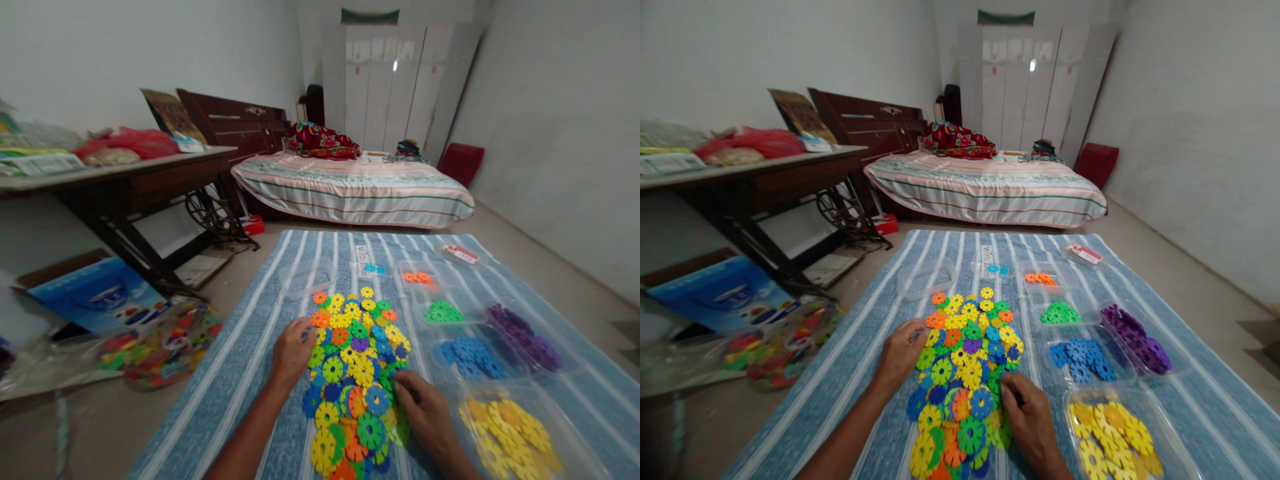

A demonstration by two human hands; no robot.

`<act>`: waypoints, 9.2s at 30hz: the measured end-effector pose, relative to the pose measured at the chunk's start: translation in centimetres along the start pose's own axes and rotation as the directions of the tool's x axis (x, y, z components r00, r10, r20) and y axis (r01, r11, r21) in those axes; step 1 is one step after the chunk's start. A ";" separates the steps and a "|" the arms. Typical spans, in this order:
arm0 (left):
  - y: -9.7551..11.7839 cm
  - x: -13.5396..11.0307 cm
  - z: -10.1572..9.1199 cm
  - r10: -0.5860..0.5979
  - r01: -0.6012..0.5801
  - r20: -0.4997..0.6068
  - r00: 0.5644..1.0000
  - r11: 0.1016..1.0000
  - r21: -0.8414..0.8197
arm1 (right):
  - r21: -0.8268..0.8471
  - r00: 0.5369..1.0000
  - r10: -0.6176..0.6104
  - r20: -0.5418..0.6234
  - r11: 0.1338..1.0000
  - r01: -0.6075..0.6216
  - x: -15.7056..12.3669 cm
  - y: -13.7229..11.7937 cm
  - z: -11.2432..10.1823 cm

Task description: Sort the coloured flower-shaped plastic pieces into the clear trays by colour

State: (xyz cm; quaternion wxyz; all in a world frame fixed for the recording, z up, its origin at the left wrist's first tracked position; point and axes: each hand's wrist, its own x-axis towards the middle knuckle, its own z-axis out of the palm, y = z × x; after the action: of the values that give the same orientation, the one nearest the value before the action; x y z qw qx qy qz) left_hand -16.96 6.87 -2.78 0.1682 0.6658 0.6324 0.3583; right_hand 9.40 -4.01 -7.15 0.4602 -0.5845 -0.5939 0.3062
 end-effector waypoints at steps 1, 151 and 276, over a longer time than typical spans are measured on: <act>-0.2 0.5 0.2 0.016 -0.016 0.007 1.000 1.000 0.026 | 0.003 1.000 0.004 0.000 1.000 -0.004 0.0 0.1 0.0; 1.0 -3.8 4.5 0.158 -0.154 -0.043 0.986 0.983 0.097 | -0.465 0.653 -0.672 0.349 0.481 0.744 -5.2 -5.8 7.4; 0.4 -3.1 4.4 0.162 -0.158 -0.043 0.986 0.985 0.071 | -0.635 0.893 -0.340 0.296 0.628 0.450 -2.6 -6.9 -6.6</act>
State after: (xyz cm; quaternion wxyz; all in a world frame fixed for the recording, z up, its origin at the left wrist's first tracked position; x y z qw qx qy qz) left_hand -13.48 4.82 -6.35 0.1010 0.7109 0.5925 0.3652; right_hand 12.22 -8.59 1.15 0.2205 -0.5435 -0.8100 -0.0028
